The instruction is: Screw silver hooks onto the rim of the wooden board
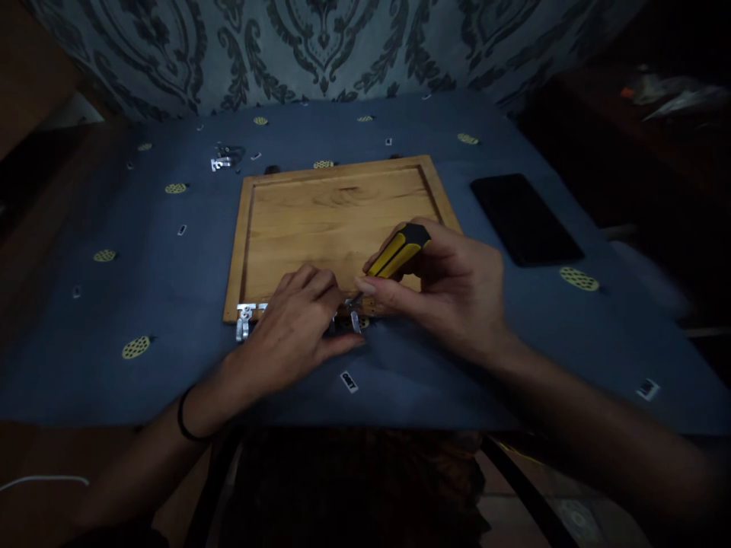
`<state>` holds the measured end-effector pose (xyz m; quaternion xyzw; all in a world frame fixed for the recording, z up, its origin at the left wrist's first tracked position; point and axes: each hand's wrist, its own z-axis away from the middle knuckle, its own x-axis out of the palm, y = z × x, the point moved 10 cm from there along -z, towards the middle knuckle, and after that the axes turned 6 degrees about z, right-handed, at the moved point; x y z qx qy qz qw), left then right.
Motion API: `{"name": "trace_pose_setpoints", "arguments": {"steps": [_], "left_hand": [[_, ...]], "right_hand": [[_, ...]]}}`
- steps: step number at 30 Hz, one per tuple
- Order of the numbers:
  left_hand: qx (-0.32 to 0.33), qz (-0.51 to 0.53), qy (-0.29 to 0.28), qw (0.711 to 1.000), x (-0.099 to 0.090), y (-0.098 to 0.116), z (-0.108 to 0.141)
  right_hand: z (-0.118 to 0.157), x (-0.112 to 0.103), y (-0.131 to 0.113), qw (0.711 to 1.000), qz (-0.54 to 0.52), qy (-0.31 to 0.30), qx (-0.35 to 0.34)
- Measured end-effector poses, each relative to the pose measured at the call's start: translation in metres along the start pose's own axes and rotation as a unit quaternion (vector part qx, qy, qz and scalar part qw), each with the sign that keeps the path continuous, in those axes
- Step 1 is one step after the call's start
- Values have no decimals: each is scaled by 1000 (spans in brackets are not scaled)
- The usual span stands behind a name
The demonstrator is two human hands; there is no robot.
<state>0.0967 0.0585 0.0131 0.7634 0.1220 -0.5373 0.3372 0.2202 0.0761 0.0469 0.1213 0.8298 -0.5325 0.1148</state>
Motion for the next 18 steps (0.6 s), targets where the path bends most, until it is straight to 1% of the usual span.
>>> {"name": "trace_pose_setpoints", "arguments": {"steps": [3,6,9,11,13,15,16,18], "left_hand": [[0,0,4,1000,0,0,0],[-2,3,3,1000,0,0,1],[-2,6,1,1000,1,-1,1],[2,7,2,1000,0,0,1],[4,7,2,1000,0,0,1],[0,3,1,1000,-1,0,1],[-2,3,1,1000,0,-1,0],[-4,4,1,1000,0,-1,0]], "right_hand": [[0,-1,2,1000,-4,0,11],[-1,1,2,1000,-14,-15,8],[-1,3,-5,999,-22,-39,-18],[0,-1,-10,999,-33,-24,-31],[0,-11,-10,998,-59,19,-17],[0,-18,-4,995,-85,48,17],[-1,-18,-2,994,-93,48,31],[-2,-15,2,994,-94,27,48]]}}
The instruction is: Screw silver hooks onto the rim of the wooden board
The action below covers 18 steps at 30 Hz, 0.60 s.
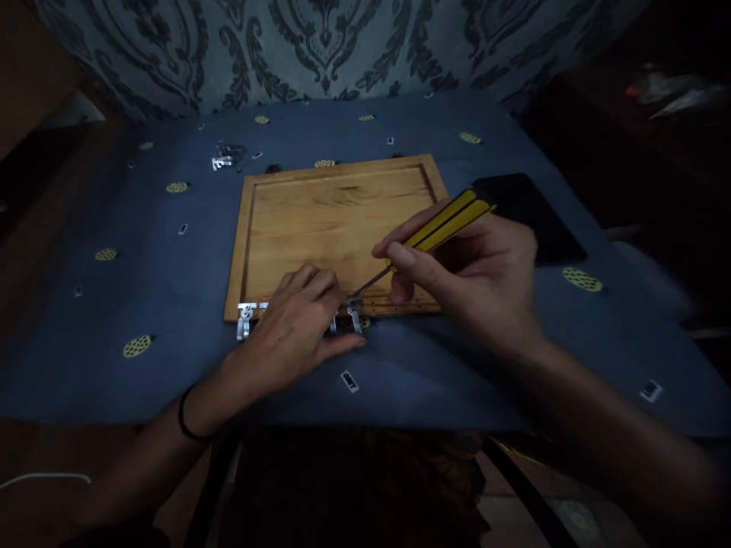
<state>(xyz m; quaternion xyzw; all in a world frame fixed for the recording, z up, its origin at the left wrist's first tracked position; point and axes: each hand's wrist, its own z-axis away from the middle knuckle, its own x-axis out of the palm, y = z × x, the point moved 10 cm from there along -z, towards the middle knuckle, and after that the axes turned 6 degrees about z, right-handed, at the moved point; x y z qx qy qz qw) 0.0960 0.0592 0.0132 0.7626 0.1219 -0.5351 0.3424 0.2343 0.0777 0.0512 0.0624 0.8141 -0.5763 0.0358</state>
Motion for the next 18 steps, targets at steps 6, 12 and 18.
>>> {"name": "trace_pose_setpoints", "arguments": {"steps": [6,12,18], "left_hand": [[4,6,-3,1000,1,0,0],[-3,10,0,1000,0,-1,0],[-3,1,-5,1000,2,0,-1]], "right_hand": [[-1,9,1,999,-15,-35,8],[4,1,1,1000,9,18,12],[4,6,3,1000,12,-4,-2]]}}
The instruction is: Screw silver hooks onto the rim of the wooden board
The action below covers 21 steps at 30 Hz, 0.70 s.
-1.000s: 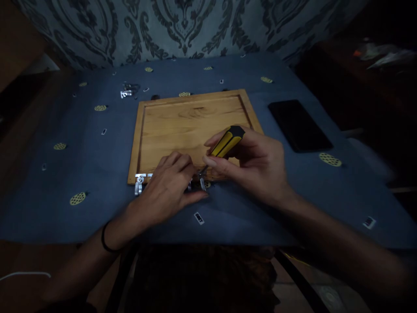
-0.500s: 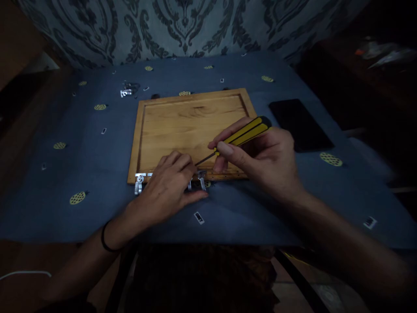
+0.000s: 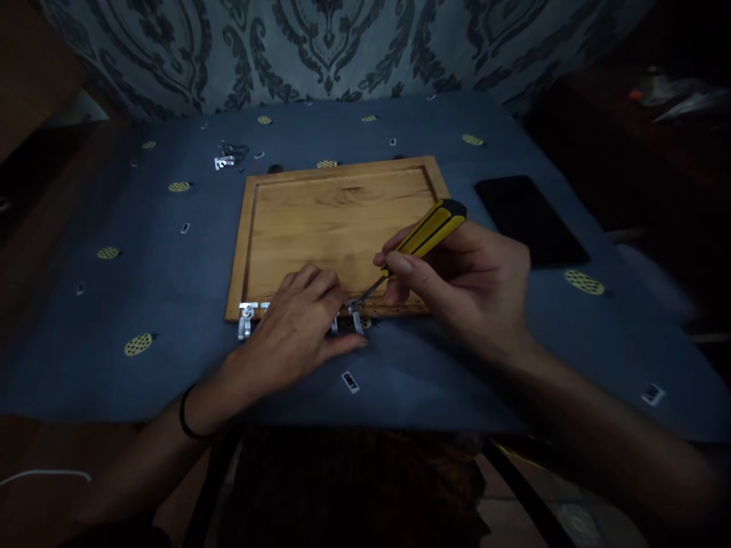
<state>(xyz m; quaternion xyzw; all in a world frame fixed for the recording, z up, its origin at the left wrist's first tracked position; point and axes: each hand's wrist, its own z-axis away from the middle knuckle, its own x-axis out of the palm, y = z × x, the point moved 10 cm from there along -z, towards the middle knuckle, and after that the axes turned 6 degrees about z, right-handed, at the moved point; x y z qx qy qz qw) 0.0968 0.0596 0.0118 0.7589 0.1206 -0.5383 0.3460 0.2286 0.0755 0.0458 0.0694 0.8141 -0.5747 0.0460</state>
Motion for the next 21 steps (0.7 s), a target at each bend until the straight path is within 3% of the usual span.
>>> {"name": "trace_pose_setpoints", "arguments": {"steps": [21], "left_hand": [[5,-2,2,1000,0,1,1]], "right_hand": [[4,5,2,1000,3,-12,-15]]}}
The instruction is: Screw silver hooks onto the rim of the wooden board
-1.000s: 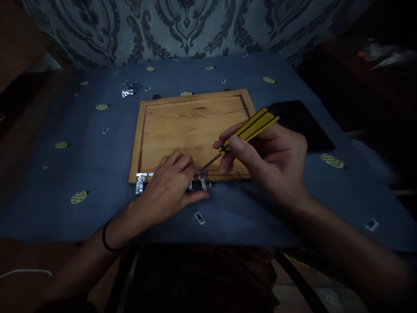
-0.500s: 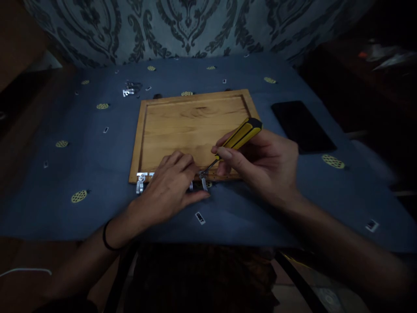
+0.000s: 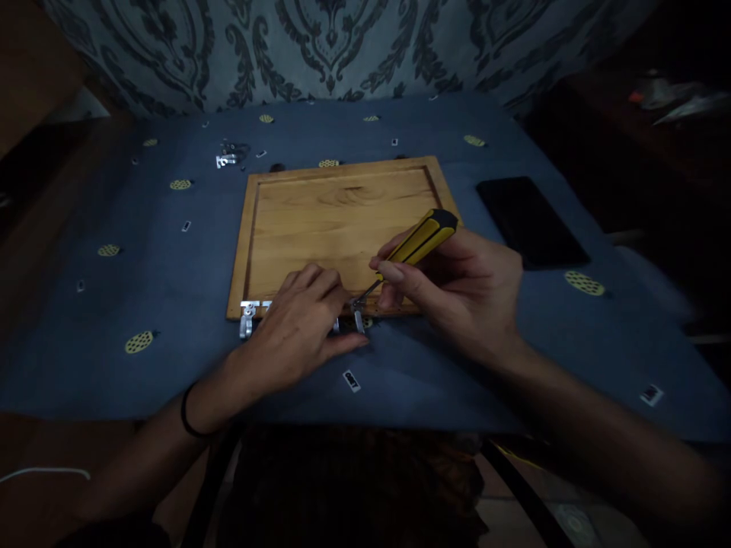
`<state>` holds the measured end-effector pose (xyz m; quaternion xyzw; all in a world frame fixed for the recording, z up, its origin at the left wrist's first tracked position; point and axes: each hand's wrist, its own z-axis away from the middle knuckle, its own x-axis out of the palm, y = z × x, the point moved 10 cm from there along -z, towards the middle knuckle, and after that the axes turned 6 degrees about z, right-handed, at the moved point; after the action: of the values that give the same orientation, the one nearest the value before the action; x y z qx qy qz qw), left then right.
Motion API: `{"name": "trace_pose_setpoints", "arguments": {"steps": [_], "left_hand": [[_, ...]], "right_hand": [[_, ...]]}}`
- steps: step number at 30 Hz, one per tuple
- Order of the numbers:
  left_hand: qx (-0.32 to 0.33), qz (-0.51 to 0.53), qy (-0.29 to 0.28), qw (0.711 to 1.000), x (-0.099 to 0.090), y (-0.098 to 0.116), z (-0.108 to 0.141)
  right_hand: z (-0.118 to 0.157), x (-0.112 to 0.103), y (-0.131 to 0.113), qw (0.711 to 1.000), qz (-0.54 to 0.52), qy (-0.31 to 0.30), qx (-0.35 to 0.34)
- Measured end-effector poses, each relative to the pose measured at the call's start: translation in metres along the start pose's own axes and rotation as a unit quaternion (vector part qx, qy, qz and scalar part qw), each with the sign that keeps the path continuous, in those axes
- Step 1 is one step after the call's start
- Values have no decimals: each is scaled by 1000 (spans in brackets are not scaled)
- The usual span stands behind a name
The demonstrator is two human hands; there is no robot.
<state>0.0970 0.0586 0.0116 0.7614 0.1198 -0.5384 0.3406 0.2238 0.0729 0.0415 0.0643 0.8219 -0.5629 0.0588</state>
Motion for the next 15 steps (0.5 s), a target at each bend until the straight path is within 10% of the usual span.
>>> {"name": "trace_pose_setpoints", "arguments": {"steps": [15], "left_hand": [[-8,-6,-11,1000,1,-1,0]], "right_hand": [[1,0,-1,997,69,-9,-22]]}}
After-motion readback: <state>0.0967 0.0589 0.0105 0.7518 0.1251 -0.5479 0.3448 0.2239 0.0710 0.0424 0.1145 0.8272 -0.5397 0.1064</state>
